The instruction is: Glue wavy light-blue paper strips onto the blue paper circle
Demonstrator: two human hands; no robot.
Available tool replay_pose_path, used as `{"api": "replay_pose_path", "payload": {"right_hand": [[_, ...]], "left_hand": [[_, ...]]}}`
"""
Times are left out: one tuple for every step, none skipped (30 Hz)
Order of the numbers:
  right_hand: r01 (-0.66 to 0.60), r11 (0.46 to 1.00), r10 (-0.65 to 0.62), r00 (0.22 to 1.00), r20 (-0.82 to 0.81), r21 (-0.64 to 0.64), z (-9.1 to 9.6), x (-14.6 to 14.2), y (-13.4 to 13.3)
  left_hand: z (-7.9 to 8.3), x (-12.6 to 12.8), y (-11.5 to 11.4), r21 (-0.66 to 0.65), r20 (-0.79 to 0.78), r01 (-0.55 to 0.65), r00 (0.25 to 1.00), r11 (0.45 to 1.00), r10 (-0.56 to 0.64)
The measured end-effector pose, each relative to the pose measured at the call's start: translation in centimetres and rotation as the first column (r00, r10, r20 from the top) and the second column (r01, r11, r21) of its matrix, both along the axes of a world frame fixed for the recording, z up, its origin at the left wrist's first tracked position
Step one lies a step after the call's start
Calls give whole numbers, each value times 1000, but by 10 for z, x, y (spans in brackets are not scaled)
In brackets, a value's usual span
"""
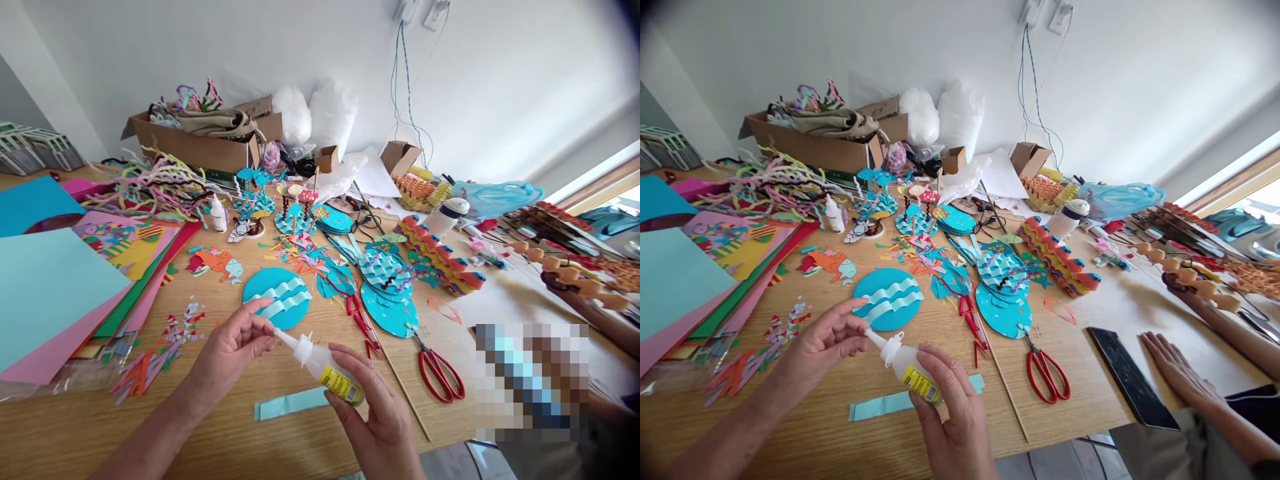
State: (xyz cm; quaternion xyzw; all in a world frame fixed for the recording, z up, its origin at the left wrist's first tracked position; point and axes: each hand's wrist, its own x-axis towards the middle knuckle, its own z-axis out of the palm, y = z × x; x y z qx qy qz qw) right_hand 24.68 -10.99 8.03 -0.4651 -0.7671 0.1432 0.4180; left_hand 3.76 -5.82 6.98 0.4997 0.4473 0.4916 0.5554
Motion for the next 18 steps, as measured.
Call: {"api": "replay_pose_path", "payload": {"right_hand": [[-3,1000,3,1000,-16,-18,0,0,0],[-8,999,7,999,-33,-35,-1,1,-1],[-16,998,13,999,-53,-53,-2,1,-1],[-21,997,15,997,-78,-76,-4,2,-2],[-25,994,13,994,-107,-111,-6,3,-3],[-31,987,9,990,-140,-156,-9,4,-3],[-33,977,-5,984,-179,-212,-11,4,-4],[-39,962,-23,975,-223,-270,-13,5,-5],[-49,943,-44,961,-272,-328,-14,4,-5],[-67,924,-65,943,-326,-377,-14,4,-6],[-85,904,-90,920,-382,-418,-13,2,-6],[-101,885,-121,893,-434,-454,-12,0,-6],[-117,865,-154,864,-480,-489,-10,-2,-6],[-132,843,-188,836,-516,-521,-8,-4,-6],[-145,820,-223,810,-542,-553,-5,-6,-6],[-158,798,-253,789,-561,-582,-3,-7,-6],[-175,775,-276,770,-575,-607,-1,-8,-6],[-196,753,-293,754,-588,-628,0,-8,-6]], "left_hand": [[1,0,-1,21,-12,-3,1000,1000,3],[2,1,-1,40,-32,-2,999,999,3],[4,1,-2,56,-56,2,998,998,1],[6,1,-2,67,-79,5,997,998,0],[8,1,-3,70,-98,7,995,997,0],[9,0,-3,68,-112,6,994,998,1],[11,0,-3,63,-121,6,993,998,1],[11,-1,-3,55,-122,8,993,998,-1],[11,-1,-3,46,-116,10,993,999,-5],[11,-2,-3,34,-99,14,995,999,-11],[10,-2,-3,21,-71,17,997,1000,-15],[9,-2,-3,7,-30,18,999,1000,-18],[7,-1,-4,-12,14,20,1000,1000,-20],[6,-1,-4,-33,59,18,998,999,-16],[5,0,-5,-59,101,15,995,998,-9],[5,0,-5,-90,142,14,990,996,-1],[4,0,-6,-128,182,21,983,992,3],[4,1,-6,-168,224,34,975,985,4]]}}
